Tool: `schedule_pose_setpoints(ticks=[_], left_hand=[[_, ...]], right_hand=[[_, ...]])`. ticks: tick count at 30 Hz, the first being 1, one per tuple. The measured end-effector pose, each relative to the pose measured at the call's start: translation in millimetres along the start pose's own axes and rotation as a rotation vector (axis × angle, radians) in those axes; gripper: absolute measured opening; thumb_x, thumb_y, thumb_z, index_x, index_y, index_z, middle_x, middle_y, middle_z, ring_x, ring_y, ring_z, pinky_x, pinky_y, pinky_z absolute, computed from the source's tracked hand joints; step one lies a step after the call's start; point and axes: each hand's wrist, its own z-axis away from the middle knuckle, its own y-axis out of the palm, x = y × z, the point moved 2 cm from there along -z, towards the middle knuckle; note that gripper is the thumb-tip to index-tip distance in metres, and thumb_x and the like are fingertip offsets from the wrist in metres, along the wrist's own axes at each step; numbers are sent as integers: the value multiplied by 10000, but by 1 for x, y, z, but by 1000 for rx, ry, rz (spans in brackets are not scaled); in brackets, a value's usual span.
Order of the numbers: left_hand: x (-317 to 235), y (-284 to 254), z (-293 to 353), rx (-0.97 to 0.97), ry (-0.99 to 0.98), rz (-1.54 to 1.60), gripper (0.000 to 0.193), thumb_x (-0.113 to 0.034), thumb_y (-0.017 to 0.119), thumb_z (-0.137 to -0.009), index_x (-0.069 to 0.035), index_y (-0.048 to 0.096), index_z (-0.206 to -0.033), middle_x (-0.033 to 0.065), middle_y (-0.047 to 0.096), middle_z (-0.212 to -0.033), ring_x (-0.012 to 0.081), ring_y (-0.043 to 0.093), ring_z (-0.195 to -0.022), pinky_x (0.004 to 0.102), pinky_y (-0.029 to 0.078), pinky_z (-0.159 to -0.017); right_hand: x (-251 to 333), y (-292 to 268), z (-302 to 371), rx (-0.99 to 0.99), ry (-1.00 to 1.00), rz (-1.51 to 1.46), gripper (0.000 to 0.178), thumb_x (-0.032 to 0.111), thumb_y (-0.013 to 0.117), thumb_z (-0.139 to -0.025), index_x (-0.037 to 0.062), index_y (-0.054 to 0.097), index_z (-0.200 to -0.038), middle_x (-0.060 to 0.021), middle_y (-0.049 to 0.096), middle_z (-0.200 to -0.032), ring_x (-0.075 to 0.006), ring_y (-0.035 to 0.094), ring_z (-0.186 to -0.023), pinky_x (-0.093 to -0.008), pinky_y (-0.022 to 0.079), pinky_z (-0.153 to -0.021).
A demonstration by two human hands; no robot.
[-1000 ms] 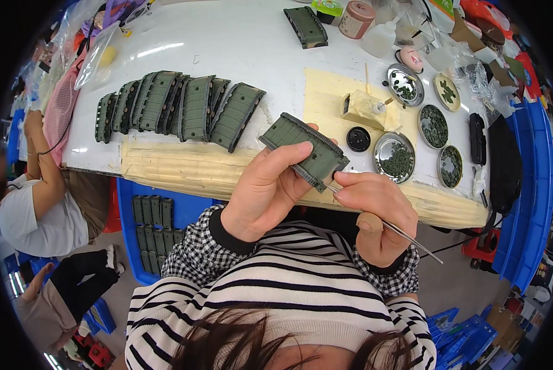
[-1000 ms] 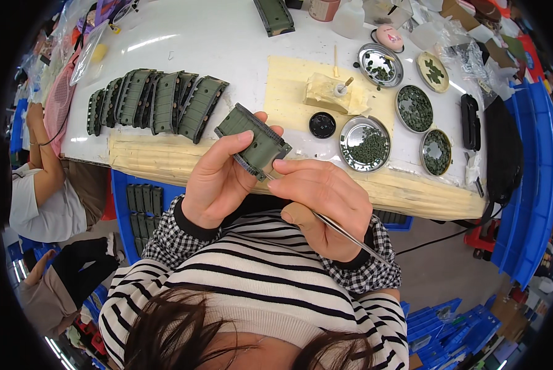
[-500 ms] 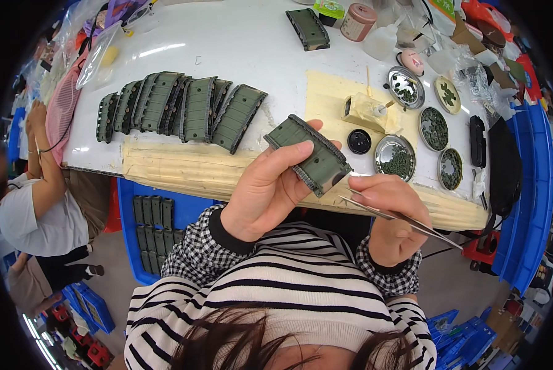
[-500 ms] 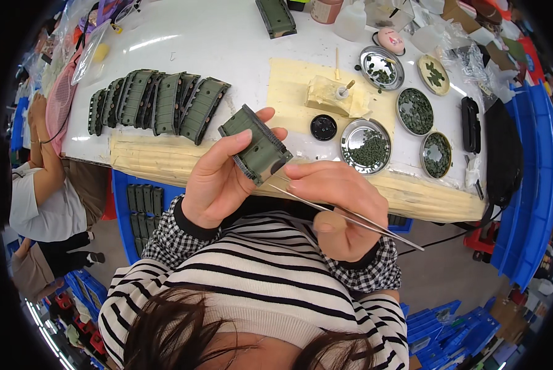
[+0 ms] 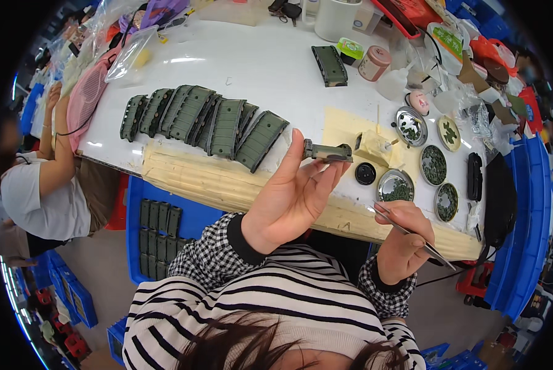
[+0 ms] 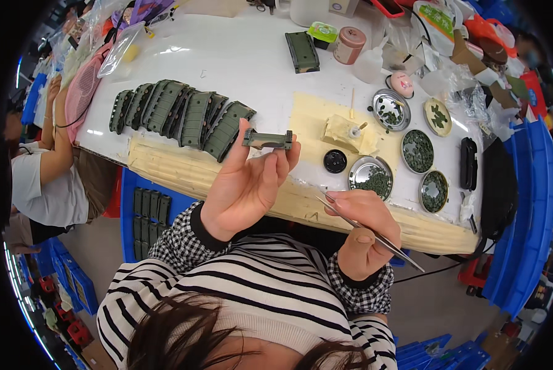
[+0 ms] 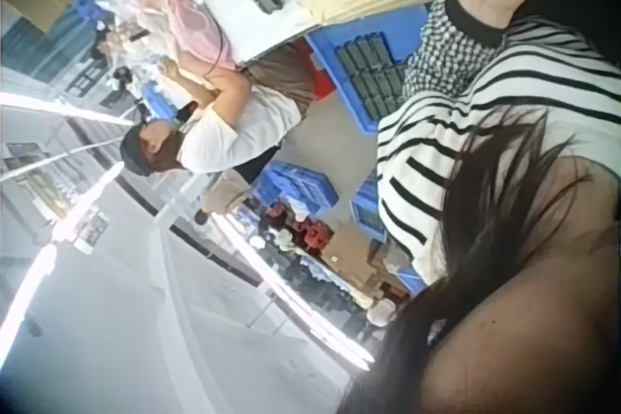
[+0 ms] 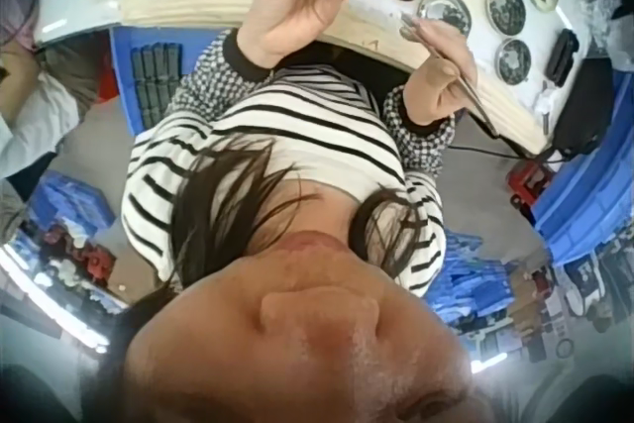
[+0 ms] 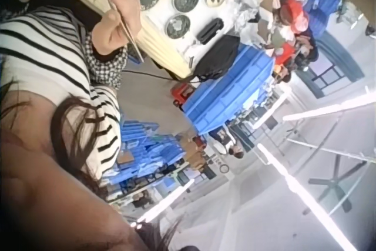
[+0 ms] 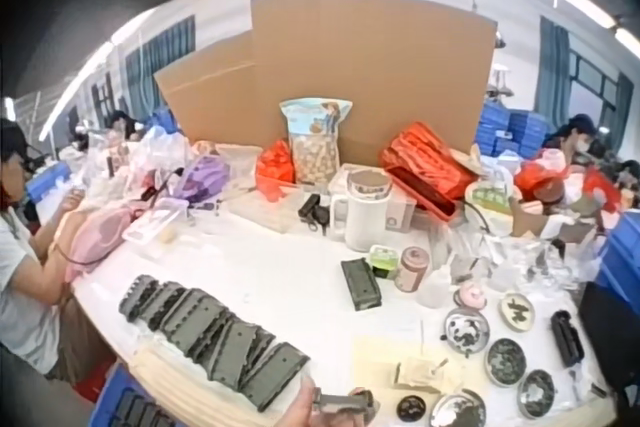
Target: Assembling plastic toy tank models by applying adhesive to components with a small brush and joining them together.
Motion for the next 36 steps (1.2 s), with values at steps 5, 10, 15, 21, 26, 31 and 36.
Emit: schedule_pose_setpoints(ticks=[5,10,15,21,26,31,36], left_hand=[[2,-1,-2,-30,29,-7,583,-410,615,-900,99,457,-1137,170,562,-1078,211,629,-1018,237,571,-893],[3,-5,-1,-58,22,43,636,-419,640,-879,104,442,-1182,175,506,-1162,225,633,-1005,254,579,-890],[3,-6,-1,-61,28,29,647,-421,640,-879,113,437,-1183,180,512,-1161,227,633,-1010,250,577,-891],[12,-4,3,-70,112,-193,533,-385,579,-935,7,417,-1258,142,498,-1246,213,585,-1099,288,530,-955],[36,-10,12,-28,206,-507,415,-261,547,-979,-176,368,-1343,69,498,-1262,190,535,-1146,319,484,-958],[30,-14,19,106,6,-383,543,-348,582,-949,-107,334,-1367,108,486,-1329,182,515,-1196,338,458,-958],[10,-32,21,251,-354,-923,544,-146,651,-903,16,378,-1345,108,627,-1151,162,610,-1054,294,472,-940]], right_hand=[[-2,-1,2,35,-41,-3,419,357,477,-997,-29,635,-1028,-179,682,-899,-271,650,-836,-345,523,-743],[-2,0,3,60,-50,18,396,340,487,-996,-23,639,-1038,-167,687,-883,-270,651,-840,-351,511,-756],[-2,3,4,75,-64,7,373,307,471,-1005,-24,628,-1074,-174,686,-874,-269,652,-835,-351,506,-764],[-5,8,5,-13,-3,118,244,197,617,-924,5,523,-1041,-225,632,-1063,-266,620,-961,-359,478,-863],[-10,23,-7,2,-24,203,505,68,799,-745,83,353,-982,-228,551,-1165,-248,575,-1025,-356,456,-905],[-9,9,-9,102,119,-77,562,59,817,-712,112,322,-972,-211,569,-1126,-207,582,-985,-338,461,-889],[-3,-7,-9,539,356,-274,531,63,841,-674,117,370,-913,-239,578,-1109,-268,571,-1107,-385,457,-947]])
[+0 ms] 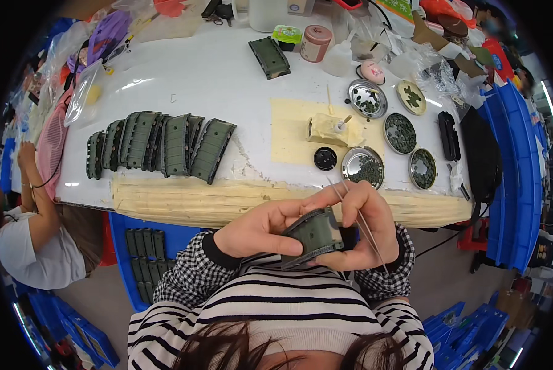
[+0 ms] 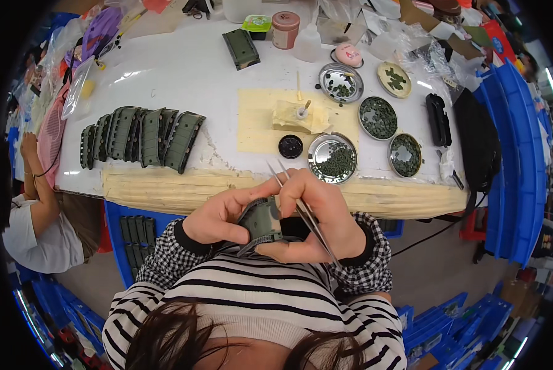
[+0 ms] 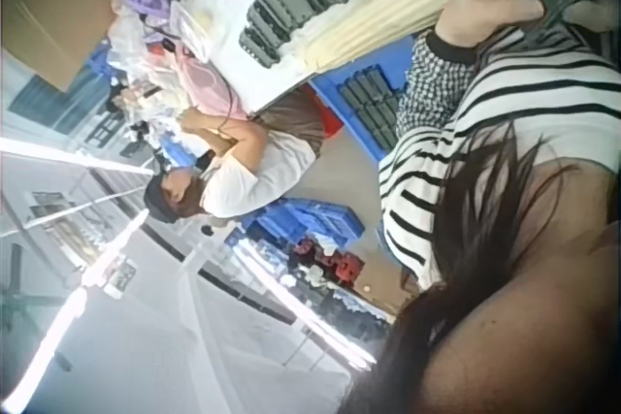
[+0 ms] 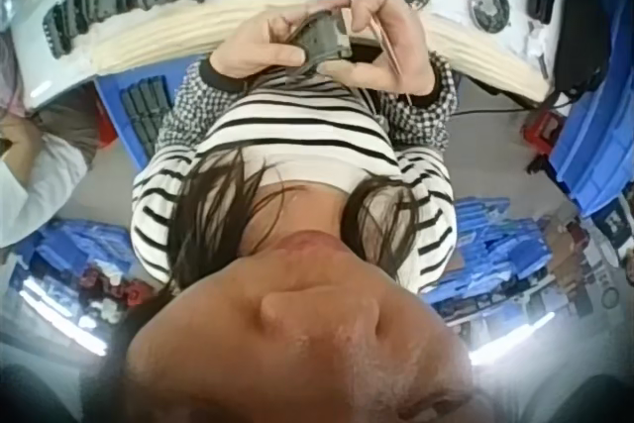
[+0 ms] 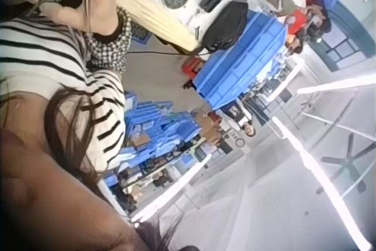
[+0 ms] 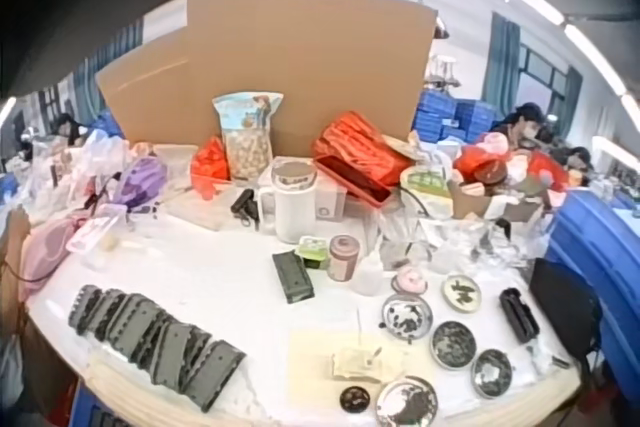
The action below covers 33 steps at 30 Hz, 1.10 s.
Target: Assembling plastic toy tank models by applying adhesive to components with a small brush and joining them together.
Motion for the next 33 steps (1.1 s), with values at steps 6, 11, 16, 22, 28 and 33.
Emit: schedule_pose_setpoints(ticks=[6,11,16,22,28,33], left_hand=[[-12,11,2,-67,-110,-81,508,-18,648,-867,13,393,-1305,206,642,-1070,284,674,-943,391,566,-827],[-16,14,0,-275,37,-156,475,-20,588,-910,-39,355,-1323,209,617,-1109,285,659,-993,384,551,-868],[-11,9,-1,-314,131,-188,377,-11,551,-936,-12,379,-1272,161,619,-1131,195,632,-1017,314,518,-909],[-11,11,0,-409,171,-261,344,7,549,-931,-10,397,-1240,137,616,-1140,170,620,-1036,306,508,-900],[-11,10,-2,-429,255,-419,365,21,547,-926,-15,385,-1251,155,602,-1149,194,621,-1048,328,516,-909],[-9,9,-3,-497,290,-545,340,48,549,-912,-8,397,-1211,154,599,-1138,191,615,-1065,323,505,-927]], right_hand=[[10,-51,13,-519,-114,484,303,293,566,-940,4,554,-1032,-201,582,-1172,-289,522,-1161,-363,371,-990],[9,-120,14,-609,216,1177,108,39,543,-896,-2,611,-969,-143,605,-947,-291,612,-890,-317,469,-774],[-14,-144,2,-442,156,1303,98,24,656,-796,25,640,-893,-99,600,-868,-275,628,-726,-360,482,-637],[-15,-145,-5,-347,230,1467,93,70,675,-791,45,641,-873,-83,611,-875,-311,618,-706,-384,479,-624],[-5,-140,-6,-479,83,1365,125,-8,657,-767,25,630,-886,-92,601,-851,-284,614,-691,-343,476,-608],[22,-51,-13,-427,-116,990,217,-83,707,-705,6,639,-890,-85,576,-811,-216,590,-676,-280,462,-588]])
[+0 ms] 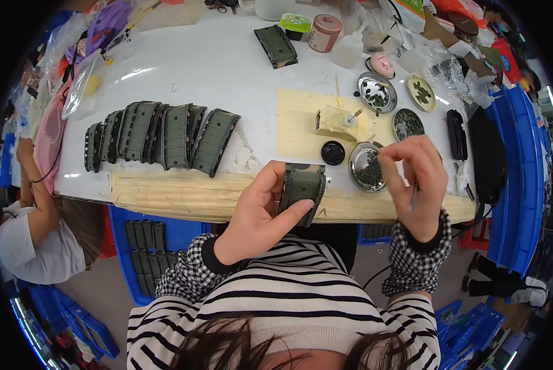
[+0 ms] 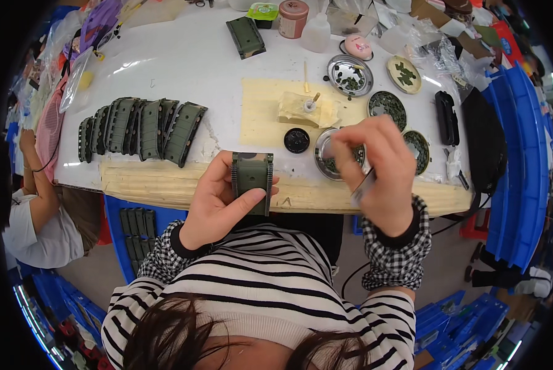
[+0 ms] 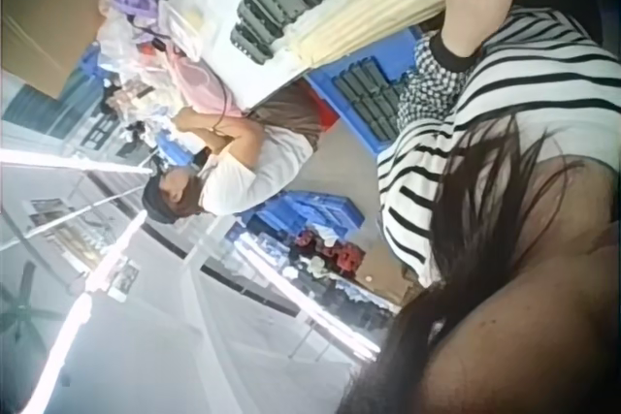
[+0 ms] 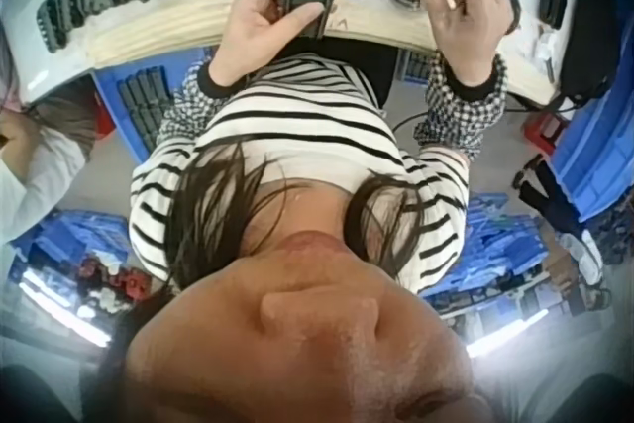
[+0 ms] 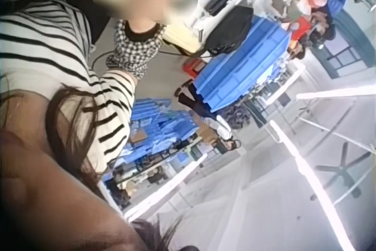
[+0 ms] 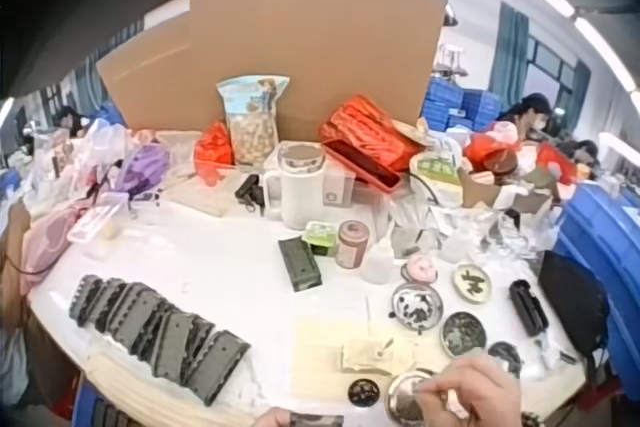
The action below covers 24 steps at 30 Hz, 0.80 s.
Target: Assembling plastic toy tank models by applying adhesive to components with a small brush and joining them together.
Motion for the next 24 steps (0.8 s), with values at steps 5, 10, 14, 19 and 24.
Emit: schedule_pose_setpoints(ticks=[5,10,14,19,24], left_hand=[[1,3,1,31,54,-59,321,68,548,-902,-4,414,-1184,115,587,-1110,158,594,-1068,292,477,-931],[1,2,5,31,67,-107,325,67,565,-896,-2,434,-1186,77,567,-1109,106,560,-1023,254,457,-889],[1,5,5,-16,98,-112,301,2,614,-889,5,469,-1154,41,576,-988,61,536,-889,224,465,-793],[6,5,4,-49,190,-183,296,0,628,-872,9,493,-1135,48,584,-928,66,543,-823,221,480,-727],[7,4,5,-62,188,-321,300,23,629,-861,13,503,-1134,66,584,-934,87,550,-820,229,474,-721]], right_hand=[[29,30,9,3,-122,-145,235,-52,745,-692,27,659,-895,-80,571,-781,-208,591,-647,-292,461,-537],[26,38,10,2,-192,-79,257,-38,743,-656,21,658,-892,-75,567,-771,-216,583,-619,-298,458,-514],[22,39,13,14,-230,-20,271,-25,735,-644,18,660,-901,-73,572,-778,-219,583,-622,-300,460,-517],[25,37,16,20,-337,119,327,-6,718,-617,6,666,-939,-80,589,-808,-206,575,-615,-297,457,-524],[24,37,18,77,-387,178,350,7,697,-623,-9,665,-971,-80,593,-840,-195,562,-605,-285,454,-532]])
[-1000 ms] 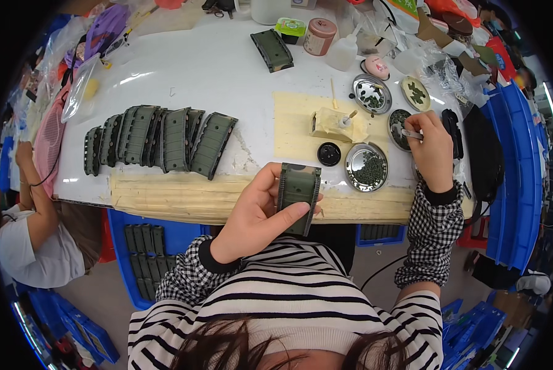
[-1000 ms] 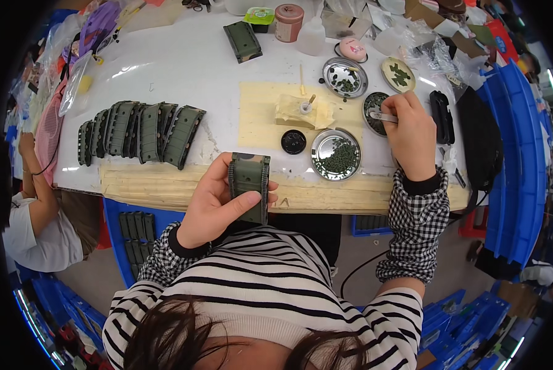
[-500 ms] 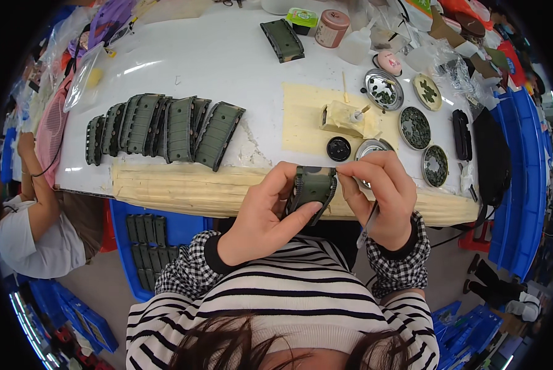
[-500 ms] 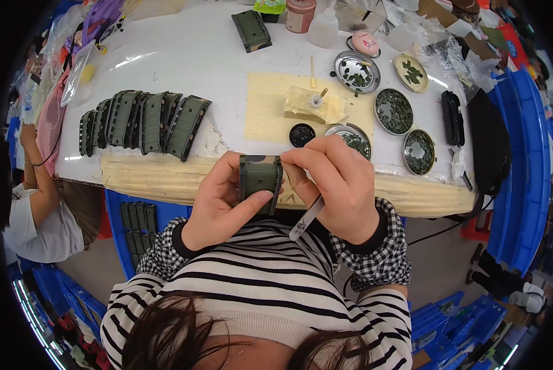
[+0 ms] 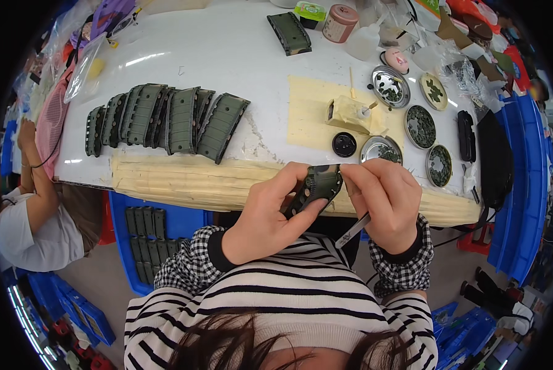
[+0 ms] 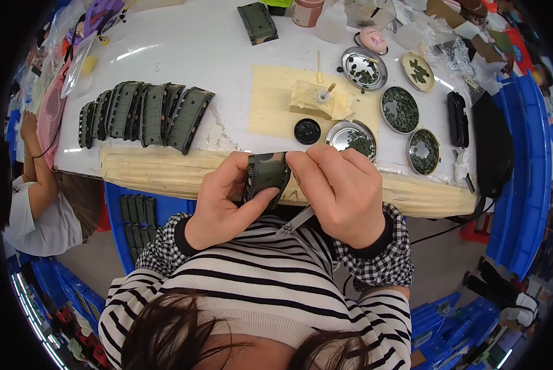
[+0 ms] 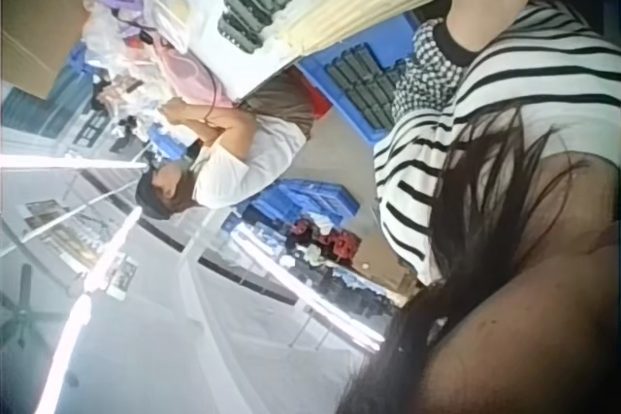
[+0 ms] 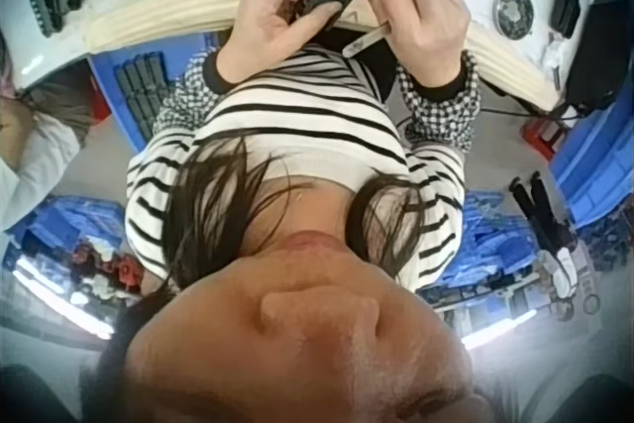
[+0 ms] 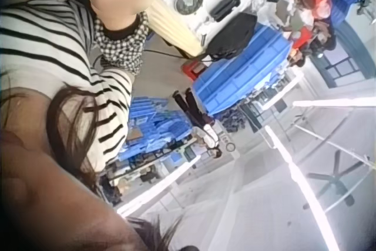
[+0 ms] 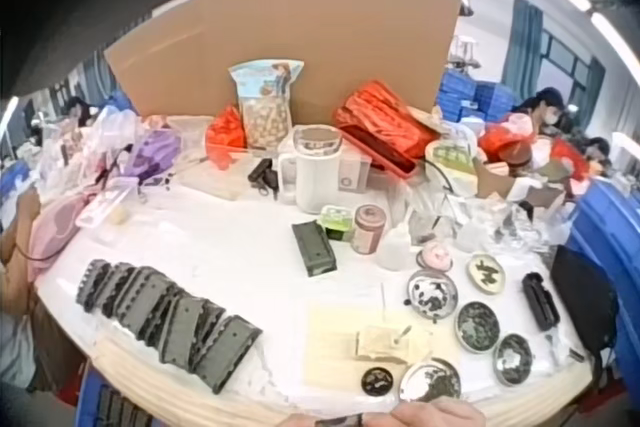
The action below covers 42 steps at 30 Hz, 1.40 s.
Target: Assembling plastic toy tank models by applying adhesive to components with a small brush and joining them together.
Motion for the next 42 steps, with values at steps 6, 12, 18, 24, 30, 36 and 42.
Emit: schedule_pose_setpoints(ticks=[6,12,18,24,30,36,42], left_hand=[[-4,0,1,3,-67,29,319,48,616,-868,20,493,-1161,75,590,-995,99,552,-895,235,455,-786],[6,3,1,-47,58,-63,307,7,648,-849,-8,527,-1130,70,609,-857,92,547,-701,228,466,-626],[-1,8,-4,41,-118,232,335,14,604,-888,2,462,-1192,83,611,-1020,110,589,-897,247,486,-802],[2,2,-3,91,-227,317,352,45,550,-910,6,399,-1226,165,614,-1133,195,640,-1014,329,518,-909],[1,1,-2,71,-206,286,352,54,542,-911,4,393,-1226,174,613,-1142,191,638,-1013,328,515,-911],[-4,-3,0,37,-193,286,420,64,511,-916,-23,350,-1293,170,595,-1165,200,620,-1054,340,511,-918],[-9,5,-4,-5,-122,440,385,9,477,-953,-48,355,-1314,159,565,-1207,192,610,-1054,342,509,-911]], right_hand=[[6,2,3,27,96,-82,341,8,668,-660,-17,662,-999,-78,595,-863,-190,546,-597,-287,447,-532],[13,7,13,12,53,53,391,7,686,-645,-26,648,-1033,-85,591,-888,-185,534,-592,-288,439,-528],[-3,-11,23,-162,436,-212,224,-3,706,-767,21,649,-982,-80,598,-847,-164,480,-571,-267,391,-502],[-82,-62,74,-126,737,175,115,21,690,-809,6,639,-911,-77,612,-811,-178,529,-622,-291,422,-581],[-115,-64,87,114,820,170,122,54,695,-808,-4,634,-896,-105,619,-775,-194,602,-700,-303,457,-640],[-132,-67,81,265,900,46,156,87,679,-818,-42,600,-851,-151,614,-747,-241,601,-664,-338,452,-605],[-113,-75,72,91,835,18,122,39,660,-826,-22,571,-883,-93,573,-772,-188,549,-646,-309,419,-574]])
